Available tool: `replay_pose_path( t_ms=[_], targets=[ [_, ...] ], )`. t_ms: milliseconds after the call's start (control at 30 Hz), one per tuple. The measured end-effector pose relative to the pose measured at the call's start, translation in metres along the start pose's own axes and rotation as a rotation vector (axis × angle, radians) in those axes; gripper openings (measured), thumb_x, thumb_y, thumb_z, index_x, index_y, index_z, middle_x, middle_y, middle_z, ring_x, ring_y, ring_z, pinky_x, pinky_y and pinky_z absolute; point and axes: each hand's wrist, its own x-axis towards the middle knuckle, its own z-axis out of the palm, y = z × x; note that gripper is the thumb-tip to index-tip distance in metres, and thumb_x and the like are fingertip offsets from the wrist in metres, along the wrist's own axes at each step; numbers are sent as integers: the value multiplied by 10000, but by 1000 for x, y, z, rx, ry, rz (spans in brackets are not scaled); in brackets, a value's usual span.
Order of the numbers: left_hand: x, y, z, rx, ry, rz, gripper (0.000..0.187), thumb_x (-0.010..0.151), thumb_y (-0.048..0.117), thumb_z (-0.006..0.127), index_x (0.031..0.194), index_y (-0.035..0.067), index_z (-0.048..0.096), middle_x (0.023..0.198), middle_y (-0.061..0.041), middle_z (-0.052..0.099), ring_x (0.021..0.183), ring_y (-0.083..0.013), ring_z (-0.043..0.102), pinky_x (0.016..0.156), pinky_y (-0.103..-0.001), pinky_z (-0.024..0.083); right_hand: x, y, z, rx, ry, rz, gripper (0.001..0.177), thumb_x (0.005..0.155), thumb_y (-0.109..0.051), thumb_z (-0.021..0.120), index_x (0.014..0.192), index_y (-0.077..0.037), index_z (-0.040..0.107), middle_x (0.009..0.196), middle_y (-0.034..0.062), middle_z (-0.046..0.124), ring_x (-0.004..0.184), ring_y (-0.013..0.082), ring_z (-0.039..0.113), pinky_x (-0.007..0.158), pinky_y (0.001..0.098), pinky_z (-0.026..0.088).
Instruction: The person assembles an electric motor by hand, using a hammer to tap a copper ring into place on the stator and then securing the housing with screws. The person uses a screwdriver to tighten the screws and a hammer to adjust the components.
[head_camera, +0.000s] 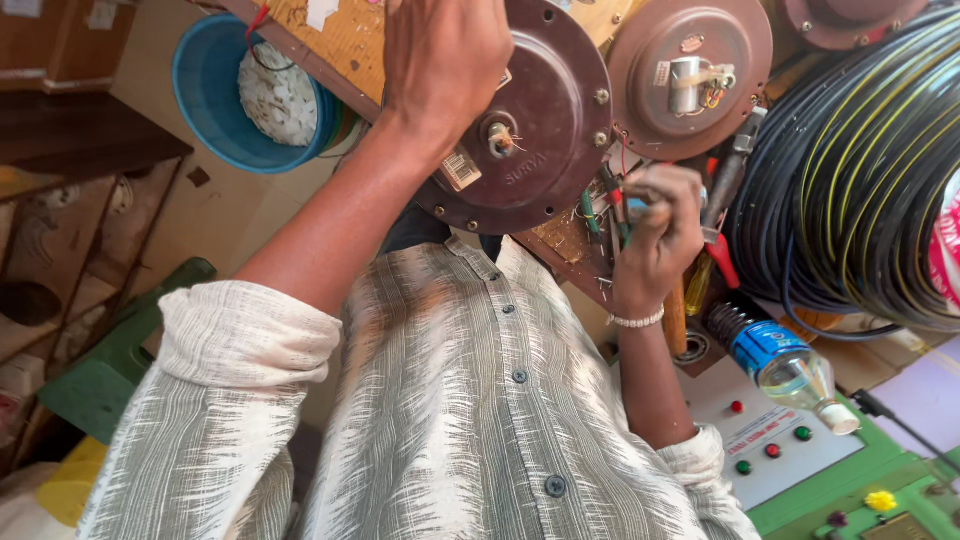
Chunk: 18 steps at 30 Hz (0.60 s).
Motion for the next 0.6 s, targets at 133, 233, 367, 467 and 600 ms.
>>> replay_pose_path(
  t_ms=[133, 233, 367, 467, 600],
  targets=[
    [1, 5, 2, 15, -43, -58, 217, 962, 94, 606, 751, 40, 607, 662, -192, 610, 648, -426, 613, 606, -526, 475, 30, -28, 15, -4, -111, -89, 159, 1104, -172, 645, 1115, -17, 677, 1143, 85, 645, 1074, 213, 648, 969, 316, 538],
    [4, 3, -3, 46, -78, -84, 238, 987, 135, 591, 772, 37, 617, 693, -207, 628, 675, -436, 623, 611, -544, 473, 65, -66, 21, -76, -477, -305, 207, 987, -9, 701, 1193, -29, 696, 1234, 118, 677, 1153, 262, 666, 952, 324, 554],
    [9, 6, -1, 32, -172, -217, 305, 1055, 229, 564, 836, 38, 659, 684, -210, 632, 674, -439, 626, 639, -562, 479, 94, -87, 40, 85, -855, -420, 494, 832, 20, 741, 1310, 33, 616, 1272, 168, 665, 1152, 311, 665, 976, 396, 550],
    [7, 8, 0, 64, -131, -192, 307, 1062, 255, 549, 874, 40, 661, 739, -205, 648, 703, -439, 629, 648, -579, 461, 83, -80, 48, -100, -749, -362, 328, 948, -13, 765, 1271, -59, 722, 1178, 104, 746, 1041, 242, 749, 885, 343, 619],
    [7, 8, 0, 98, -60, -131, 266, 1053, 247, 545, 959, 34, 673, 738, -192, 643, 695, -422, 628, 666, -579, 463, 63, -65, 58, -202, -464, -471, 257, 927, -130, 844, 1138, -79, 707, 1077, 88, 749, 930, 231, 752, 814, 321, 604]
  ],
)
